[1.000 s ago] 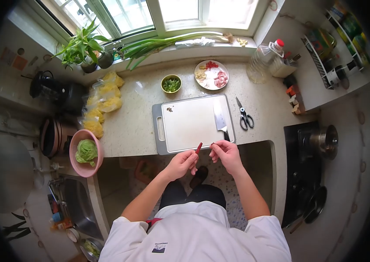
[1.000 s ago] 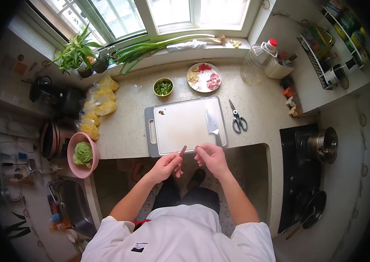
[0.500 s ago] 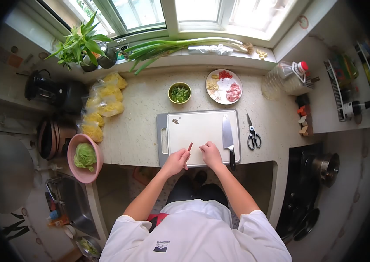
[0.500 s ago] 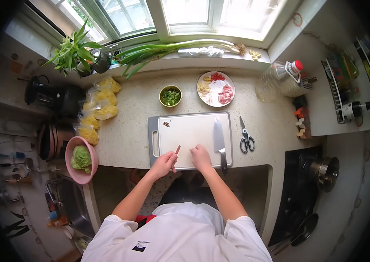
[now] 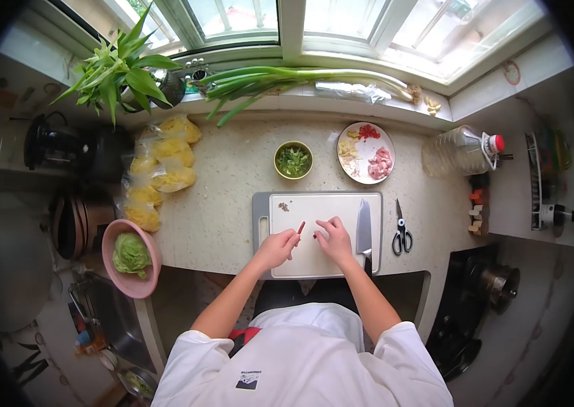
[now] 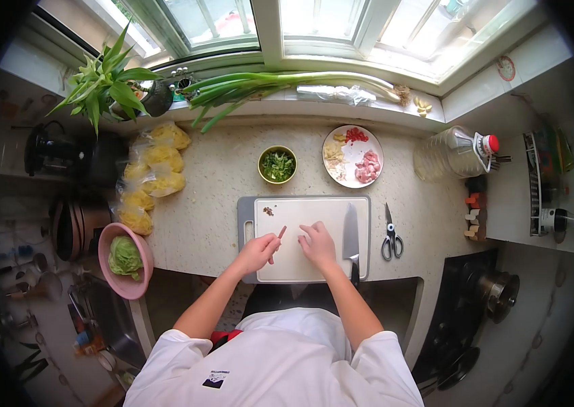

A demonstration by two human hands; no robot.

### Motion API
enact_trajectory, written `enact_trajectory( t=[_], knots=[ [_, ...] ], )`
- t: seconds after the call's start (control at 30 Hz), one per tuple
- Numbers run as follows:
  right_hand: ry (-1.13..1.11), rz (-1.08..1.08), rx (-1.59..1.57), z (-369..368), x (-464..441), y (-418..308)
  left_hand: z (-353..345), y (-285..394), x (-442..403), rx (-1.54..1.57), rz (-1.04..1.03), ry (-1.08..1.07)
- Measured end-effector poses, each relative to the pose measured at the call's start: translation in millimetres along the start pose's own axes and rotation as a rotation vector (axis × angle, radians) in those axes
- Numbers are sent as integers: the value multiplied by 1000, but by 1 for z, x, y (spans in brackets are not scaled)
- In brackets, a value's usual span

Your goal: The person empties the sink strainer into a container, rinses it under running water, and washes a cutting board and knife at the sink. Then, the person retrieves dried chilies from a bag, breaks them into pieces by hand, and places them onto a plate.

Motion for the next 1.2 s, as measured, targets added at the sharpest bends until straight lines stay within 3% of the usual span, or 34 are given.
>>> enact_trajectory(
  t=[0.07,0.17,0.27,0.37,0.47,0.57,0.67,0.97,1.07,1.2],
  knots=[
    [14,65,-184,23,1,-18,3,6,-3,-91,8,-51],
    [65,438,-105,61,-3,-80,5,22,-6,-134,-8,-145],
    [-315,525,127,52,-16,-67,11,41,-7,-196,-23,-209],
    [-377,481,109,56,-22,-57,23,52,-8,-377,-60,-162],
    [-405,413,114,66,-23,-50,37,54,-7,-318,42,-139],
    [-442,363,59,73,-20,-51,45,74,-7,-362,-122,135],
    [-453,301,-58,72,-17,-58,20,98,-10,-602,-406,297],
    [-370,165,-41,87,-5,-53,-9,85,-26,-131,-139,-70],
    [-369,195,19,83,-4,-51,-13,88,-26,-119,-54,-178],
    [-403,240,73,81,-3,-54,-12,88,-27,-291,-101,-168]
  ],
)
Point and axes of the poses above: each hand's wrist, its own x-axis away from the middle knuckle, its own z-axis out of the back of the hand, y = z × x, the point moved 6 cm from there along -x, towards the middle knuckle, and after that the axes turned 13 degrees about -y, right-handed, at the moved point
